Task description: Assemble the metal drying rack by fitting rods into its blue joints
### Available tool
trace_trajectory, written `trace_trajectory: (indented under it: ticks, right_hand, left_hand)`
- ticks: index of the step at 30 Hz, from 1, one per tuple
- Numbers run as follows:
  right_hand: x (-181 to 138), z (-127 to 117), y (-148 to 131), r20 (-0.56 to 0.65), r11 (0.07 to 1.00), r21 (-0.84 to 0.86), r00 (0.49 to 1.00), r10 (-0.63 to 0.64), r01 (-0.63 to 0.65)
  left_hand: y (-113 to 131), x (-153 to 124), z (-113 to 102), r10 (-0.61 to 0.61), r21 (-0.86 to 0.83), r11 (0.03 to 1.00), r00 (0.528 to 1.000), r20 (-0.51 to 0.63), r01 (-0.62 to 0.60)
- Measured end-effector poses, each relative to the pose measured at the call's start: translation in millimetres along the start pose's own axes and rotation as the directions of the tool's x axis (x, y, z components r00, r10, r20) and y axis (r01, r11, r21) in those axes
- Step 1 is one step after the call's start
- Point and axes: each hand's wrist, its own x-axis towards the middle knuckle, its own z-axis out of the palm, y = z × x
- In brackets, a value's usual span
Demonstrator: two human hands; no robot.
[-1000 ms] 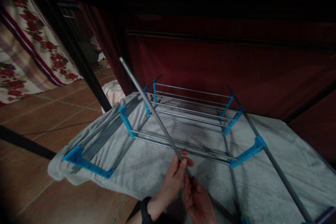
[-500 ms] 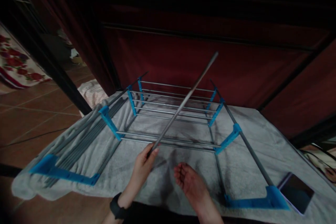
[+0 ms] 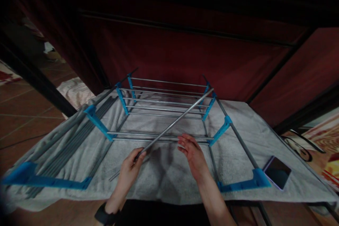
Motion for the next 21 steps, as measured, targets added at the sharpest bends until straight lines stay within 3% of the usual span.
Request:
trace_trajectory:
  ticks: [6,13,21]
  right_hand:
    - [5,14,1,-0.018,0.998,0.024,0.998,-0.065,0.066]
    - [3,13,8,0.001,0.998,0.005,0.998,-0.057,0.057]
    - [4,10,20,0.015,0.998,-0.013,0.998,-0.062,0.063]
  left_hand:
    - [-12,-2,-3,0.089,0.097,0.991,0.996,0.019,-0.091]
    - [-32,-1,-10,0.083,0.136,0.987,0.997,-0.006,-0.081]
    - [-32,3,-12,0.105,0.211,0.973,0.994,-0.023,-0.098]
